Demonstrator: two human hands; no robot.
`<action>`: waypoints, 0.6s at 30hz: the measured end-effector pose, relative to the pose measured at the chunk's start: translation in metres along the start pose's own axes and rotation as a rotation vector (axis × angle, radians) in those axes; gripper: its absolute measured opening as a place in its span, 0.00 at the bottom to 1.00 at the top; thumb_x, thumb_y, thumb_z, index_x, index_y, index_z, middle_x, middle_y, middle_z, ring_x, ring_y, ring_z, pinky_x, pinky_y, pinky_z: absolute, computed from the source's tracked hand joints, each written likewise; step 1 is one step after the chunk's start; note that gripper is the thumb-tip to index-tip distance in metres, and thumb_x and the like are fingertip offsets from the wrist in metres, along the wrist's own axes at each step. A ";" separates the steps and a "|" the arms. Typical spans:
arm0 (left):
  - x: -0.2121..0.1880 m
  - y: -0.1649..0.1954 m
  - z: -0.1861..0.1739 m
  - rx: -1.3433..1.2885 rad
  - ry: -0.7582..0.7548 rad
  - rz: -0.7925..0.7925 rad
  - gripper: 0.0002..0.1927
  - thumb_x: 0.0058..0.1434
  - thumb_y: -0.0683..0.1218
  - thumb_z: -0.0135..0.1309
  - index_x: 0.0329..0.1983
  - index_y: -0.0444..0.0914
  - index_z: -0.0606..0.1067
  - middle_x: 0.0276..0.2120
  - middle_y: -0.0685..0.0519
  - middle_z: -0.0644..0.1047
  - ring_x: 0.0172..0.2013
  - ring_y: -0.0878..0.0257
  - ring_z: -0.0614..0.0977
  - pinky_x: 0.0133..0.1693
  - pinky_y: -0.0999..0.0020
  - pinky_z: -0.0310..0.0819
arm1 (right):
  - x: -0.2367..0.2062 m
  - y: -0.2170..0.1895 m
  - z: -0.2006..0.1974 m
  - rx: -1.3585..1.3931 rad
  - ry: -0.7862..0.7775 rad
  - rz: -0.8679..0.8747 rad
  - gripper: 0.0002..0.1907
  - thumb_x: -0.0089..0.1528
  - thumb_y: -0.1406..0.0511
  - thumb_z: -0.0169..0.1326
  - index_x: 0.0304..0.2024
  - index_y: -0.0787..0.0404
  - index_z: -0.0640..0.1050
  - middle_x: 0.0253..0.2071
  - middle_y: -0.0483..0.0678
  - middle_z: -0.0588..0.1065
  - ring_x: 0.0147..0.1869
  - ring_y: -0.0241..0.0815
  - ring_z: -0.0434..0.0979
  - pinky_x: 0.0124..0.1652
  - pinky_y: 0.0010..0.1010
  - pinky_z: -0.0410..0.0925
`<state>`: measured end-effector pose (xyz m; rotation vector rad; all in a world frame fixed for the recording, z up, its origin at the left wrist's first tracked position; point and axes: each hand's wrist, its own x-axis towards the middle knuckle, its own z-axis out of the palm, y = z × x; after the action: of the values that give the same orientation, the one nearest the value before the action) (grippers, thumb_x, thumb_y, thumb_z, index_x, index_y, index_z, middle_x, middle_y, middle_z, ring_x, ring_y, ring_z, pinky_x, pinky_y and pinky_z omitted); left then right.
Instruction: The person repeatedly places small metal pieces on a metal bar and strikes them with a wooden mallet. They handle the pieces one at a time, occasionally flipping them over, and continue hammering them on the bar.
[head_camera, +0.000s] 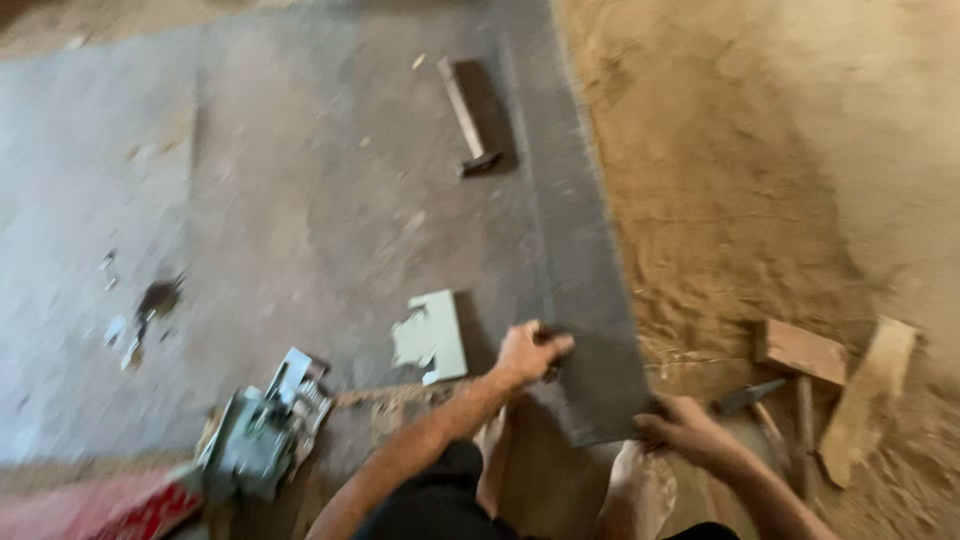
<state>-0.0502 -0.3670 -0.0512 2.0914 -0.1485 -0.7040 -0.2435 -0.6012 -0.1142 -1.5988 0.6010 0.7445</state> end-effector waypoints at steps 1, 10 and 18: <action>0.001 -0.007 -0.012 0.047 0.064 -0.017 0.36 0.55 0.67 0.63 0.51 0.32 0.80 0.45 0.39 0.84 0.45 0.51 0.86 0.48 0.58 0.78 | 0.001 0.002 -0.006 0.016 -0.017 0.009 0.17 0.63 0.59 0.55 0.44 0.69 0.78 0.31 0.52 0.83 0.33 0.41 0.84 0.35 0.36 0.78; -0.009 -0.070 -0.133 0.404 0.449 -0.449 0.56 0.45 0.59 0.73 0.72 0.41 0.56 0.62 0.40 0.67 0.61 0.37 0.69 0.58 0.48 0.69 | -0.001 -0.003 -0.011 -0.326 0.156 0.083 0.23 0.63 0.53 0.57 0.52 0.63 0.76 0.44 0.54 0.83 0.44 0.47 0.84 0.46 0.40 0.77; -0.047 -0.065 -0.118 0.519 0.405 -0.220 0.50 0.42 0.56 0.74 0.67 0.44 0.64 0.62 0.44 0.67 0.63 0.40 0.68 0.59 0.48 0.68 | -0.037 -0.087 -0.033 -0.504 0.342 -0.184 0.27 0.65 0.52 0.49 0.62 0.58 0.72 0.54 0.53 0.79 0.56 0.46 0.81 0.51 0.38 0.74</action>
<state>-0.0359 -0.2263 -0.0312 2.7345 0.1436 -0.3739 -0.1998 -0.6209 -0.0265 -2.2438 0.5213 0.5074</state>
